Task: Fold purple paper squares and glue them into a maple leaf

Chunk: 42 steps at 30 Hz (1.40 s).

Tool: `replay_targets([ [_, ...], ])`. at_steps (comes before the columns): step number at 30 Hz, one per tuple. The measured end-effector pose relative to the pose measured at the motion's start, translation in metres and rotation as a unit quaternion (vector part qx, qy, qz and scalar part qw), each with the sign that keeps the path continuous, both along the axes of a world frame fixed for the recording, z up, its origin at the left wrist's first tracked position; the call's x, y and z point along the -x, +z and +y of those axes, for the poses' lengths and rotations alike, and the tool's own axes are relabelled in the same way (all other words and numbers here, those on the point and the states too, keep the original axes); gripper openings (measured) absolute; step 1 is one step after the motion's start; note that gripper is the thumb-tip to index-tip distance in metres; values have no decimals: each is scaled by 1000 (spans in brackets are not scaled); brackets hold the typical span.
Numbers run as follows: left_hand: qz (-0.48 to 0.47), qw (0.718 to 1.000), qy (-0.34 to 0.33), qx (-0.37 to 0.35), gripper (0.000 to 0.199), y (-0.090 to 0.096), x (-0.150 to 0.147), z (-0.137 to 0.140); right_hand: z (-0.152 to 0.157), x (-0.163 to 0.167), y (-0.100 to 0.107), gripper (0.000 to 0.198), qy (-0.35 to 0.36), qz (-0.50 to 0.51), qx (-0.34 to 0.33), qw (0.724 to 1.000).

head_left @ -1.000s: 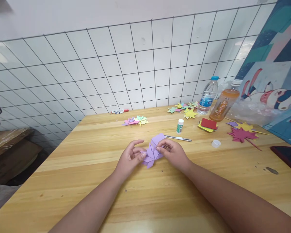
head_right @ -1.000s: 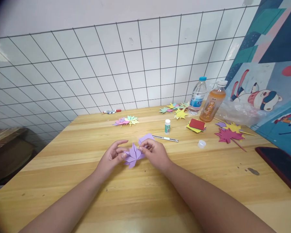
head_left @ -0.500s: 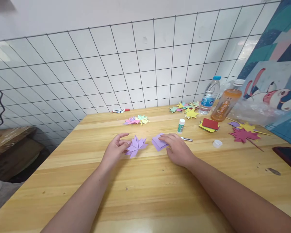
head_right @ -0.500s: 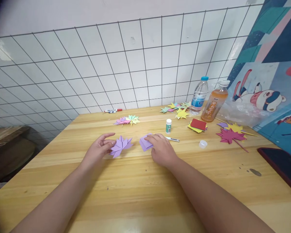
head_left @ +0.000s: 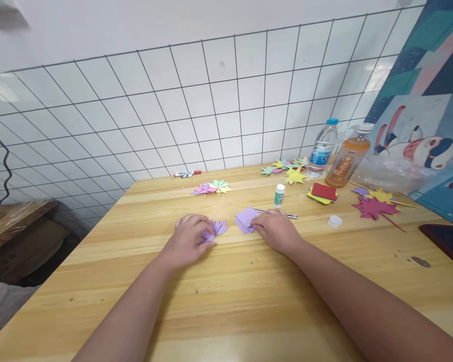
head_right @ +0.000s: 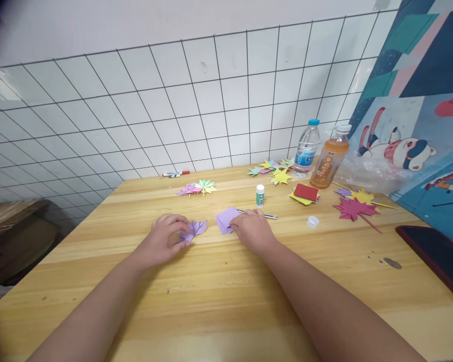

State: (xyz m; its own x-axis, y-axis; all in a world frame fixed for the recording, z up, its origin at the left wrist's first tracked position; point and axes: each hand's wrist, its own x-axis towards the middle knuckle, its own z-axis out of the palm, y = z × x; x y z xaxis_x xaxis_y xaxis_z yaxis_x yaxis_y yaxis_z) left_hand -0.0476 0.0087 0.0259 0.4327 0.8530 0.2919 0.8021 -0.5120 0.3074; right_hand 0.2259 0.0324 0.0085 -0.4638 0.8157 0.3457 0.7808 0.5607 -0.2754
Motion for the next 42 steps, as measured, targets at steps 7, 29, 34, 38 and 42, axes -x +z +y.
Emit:
replay_targets([
  [7, 69, 997, 36, 4, 17, -6, 9, 5, 1, -1, 3, 18, -42, 11, -30, 999],
  [29, -613, 583, 65, 530, 26, -13, -64, -32, -31, 23, 4, 15, 239, 95, -122, 959],
  [34, -592, 636, 53, 492, 21, -17, -61, -31, -31, 26, 4, 14, 253, 86, -88, 960],
  [38, -572, 661, 72, 480, 24, -20, -63, -32, -30, 26, 2, 11, 209, 118, -63, 969],
  [42, -534, 701, 55, 470, 24, -21, -65, -32, -27, 26, 1, 8, 171, 164, -29, 971],
])
